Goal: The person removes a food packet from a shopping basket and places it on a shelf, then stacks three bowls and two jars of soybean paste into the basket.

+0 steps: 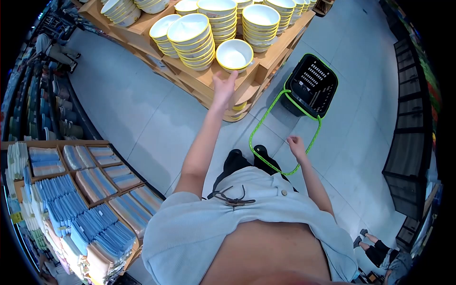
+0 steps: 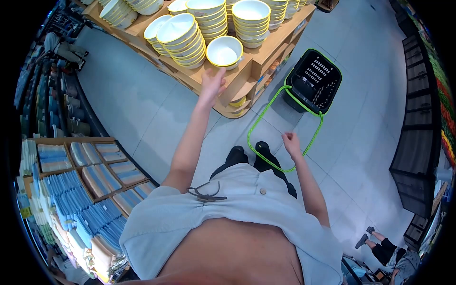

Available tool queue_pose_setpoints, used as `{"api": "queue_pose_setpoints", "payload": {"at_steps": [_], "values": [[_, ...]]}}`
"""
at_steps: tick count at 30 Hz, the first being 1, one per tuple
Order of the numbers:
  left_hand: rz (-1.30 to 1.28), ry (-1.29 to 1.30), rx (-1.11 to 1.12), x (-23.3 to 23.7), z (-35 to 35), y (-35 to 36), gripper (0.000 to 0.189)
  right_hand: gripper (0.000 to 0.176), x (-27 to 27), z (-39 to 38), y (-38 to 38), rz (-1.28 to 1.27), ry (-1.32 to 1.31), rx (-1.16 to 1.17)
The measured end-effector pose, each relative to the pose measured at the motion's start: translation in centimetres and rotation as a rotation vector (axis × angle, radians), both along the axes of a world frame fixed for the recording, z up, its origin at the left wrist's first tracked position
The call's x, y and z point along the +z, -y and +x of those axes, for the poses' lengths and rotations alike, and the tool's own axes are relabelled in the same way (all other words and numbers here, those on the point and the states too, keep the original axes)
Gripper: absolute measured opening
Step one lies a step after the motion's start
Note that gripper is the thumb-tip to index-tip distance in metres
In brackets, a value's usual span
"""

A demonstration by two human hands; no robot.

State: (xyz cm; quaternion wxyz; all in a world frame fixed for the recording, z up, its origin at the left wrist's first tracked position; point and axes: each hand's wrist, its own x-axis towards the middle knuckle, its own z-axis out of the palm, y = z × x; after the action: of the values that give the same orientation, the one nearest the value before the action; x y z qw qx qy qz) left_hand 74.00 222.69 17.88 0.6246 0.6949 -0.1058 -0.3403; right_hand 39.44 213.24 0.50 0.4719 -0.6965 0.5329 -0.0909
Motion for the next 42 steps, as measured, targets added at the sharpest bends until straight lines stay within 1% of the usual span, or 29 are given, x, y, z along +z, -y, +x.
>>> {"api": "queue_pose_setpoints", "payload": {"at_steps": [1,2,3,4,5,6,7,9,12,15,16,17,19,20,21,22,23,25,27,28,31,33,34,35,36,37,38,39,42], "values": [[0.027,-0.032,0.016,1.3,0.6,0.2,0.074,0.035,3.5,3.7,0.7,0.044,0.07,0.079],[0.056,-0.064,0.033,1.8,1.2,0.5,0.08,0.032,6.2,7.4,1.0,0.04,0.197,0.068],[0.028,-0.142,0.01,1.8,1.8,0.9,0.081,0.034,8.8,10.7,1.5,0.003,0.296,0.159],[0.0,-0.22,-0.012,1.8,2.4,1.4,0.083,0.037,9.4,13.8,2.5,-0.1,0.345,0.214],[-0.027,-0.299,-0.034,1.7,3.2,1.9,0.085,0.042,12.2,16.8,2.9,-0.172,0.326,0.291],[-0.038,-0.353,-0.094,1.0,4.2,2.6,0.074,0.046,13.1,19.9,4.0,-0.154,0.356,0.272],[-0.055,-0.36,-0.136,0.1,4.8,3.1,0.067,0.05,13.9,22.8,4.7,-0.135,0.387,0.253],[-0.09,-0.375,-0.218,-1.3,5.8,3.5,0.055,0.058,18.0,26.9,4.1,0.06,0.404,0.139],[-0.271,-0.298,-0.186,-1.6,4.6,3.1,0.043,0.056,18.4,30.2,4.2,0.296,0.383,0.076],[-0.382,-0.197,-0.066,-1.4,2.5,1.5,0.052,0.043,12.2,30.0,4.8,0.188,0.485,0.114],[-0.347,-0.127,-0.075,-0.7,1.6,0.4,0.06,0.045,12.5,28.8,3.5,0.199,0.588,0.116],[-0.388,0.022,-0.101,-1.0,1.0,-0.7,0.062,0.044,12.8,27.3,2.2,0.131,0.647,0.149],[-0.476,0.314,-0.162,-1.8,-0.4,-2.1,0.066,0.042,15.1,24.2,-0.4,-0.014,0.756,0.206],[-0.462,0.372,-0.158,-0.8,-1.8,-3.1,0.062,0.042,16.3,22.7,-1.5,-0.085,0.82,0.202],[-0.497,0.382,-0.18,0.9,-3.3,-4.0,0.061,0.043,17.6,21.3,-2.6,-0.157,0.881,0.193],[-0.53,0.39,-0.207,2.9,-4.9,-4.9,0.061,0.048,19.4,19.4,-3.7,-0.25,0.864,0.22],[-0.562,0.395,-0.239,3.8,-6.3,-5.6,0.06,0.051,20.9,17.6,-4.3,-0.37,0.854,0.266],[-0.621,0.413,-0.292,3.8,-8.4,-5.9,0.062,0.054,22.8,14.4,-5.3,-0.526,0.76,0.251],[-0.643,0.47,-0.365,4.5,-10.7,-5.9,0.064,0.056,23.8,11.3,-6.3,-0.599,0.77,0.2],[-0.693,0.485,-0.382,5.7,-12.2,-5.9,0.066,0.057,24.5,9.6,-7.0,-0.577,0.753,0.151],[-0.664,0.516,-0.563,6.6,-15.4,-5.5,0.071,0.061,27.2,4.8,-9.0,-0.521,0.777,0.018],[-0.714,0.505,-0.673,7.0,-18.2,-5.4,0.087,0.062,28.6,1.3,-10.7,-0.462,0.846,-0.051],[-0.729,0.53,-0.743,7.2,-19.5,-5.3,0.09,0.068,29.0,-0.7,-11.4,-0.434,0.81,-0.104],[-0.743,0.554,-0.808,7.3,-21.0,-5.2,0.093,0.07,29.2,-2.6,-12.0,-0.439,0.802,-0.155],[-0.81,0.48,-0.889,7.7,-22.7,-5.1,0.096,0.072,29.4,-4.5,-12.7,-0.44,0.792,-0.202],[-0.786,0.621,-0.941,8.8,-24.1,-4.8,0.09,0.074,29.6,-6.3,-13.2,-0.44,0.784,-0.245],[-0.825,0.507,-1.015,8.3,-25.9,-4.4,0.09,0.079,29.9,-8.2,-13.6,-0.458,0.742,-0.268],[-0.857,0.39,-1.083,7.8,-27.8,-4.0,0.09,0.079,29.7,-10.0,-13.7,-0.454,0.739,-0.31],[-0.864,0.246,-1.206,7.8,-33.8,-2.4,0.09,0.079,28.7,-16.2,-13.4,-0.461,0.712,-0.409]]}}
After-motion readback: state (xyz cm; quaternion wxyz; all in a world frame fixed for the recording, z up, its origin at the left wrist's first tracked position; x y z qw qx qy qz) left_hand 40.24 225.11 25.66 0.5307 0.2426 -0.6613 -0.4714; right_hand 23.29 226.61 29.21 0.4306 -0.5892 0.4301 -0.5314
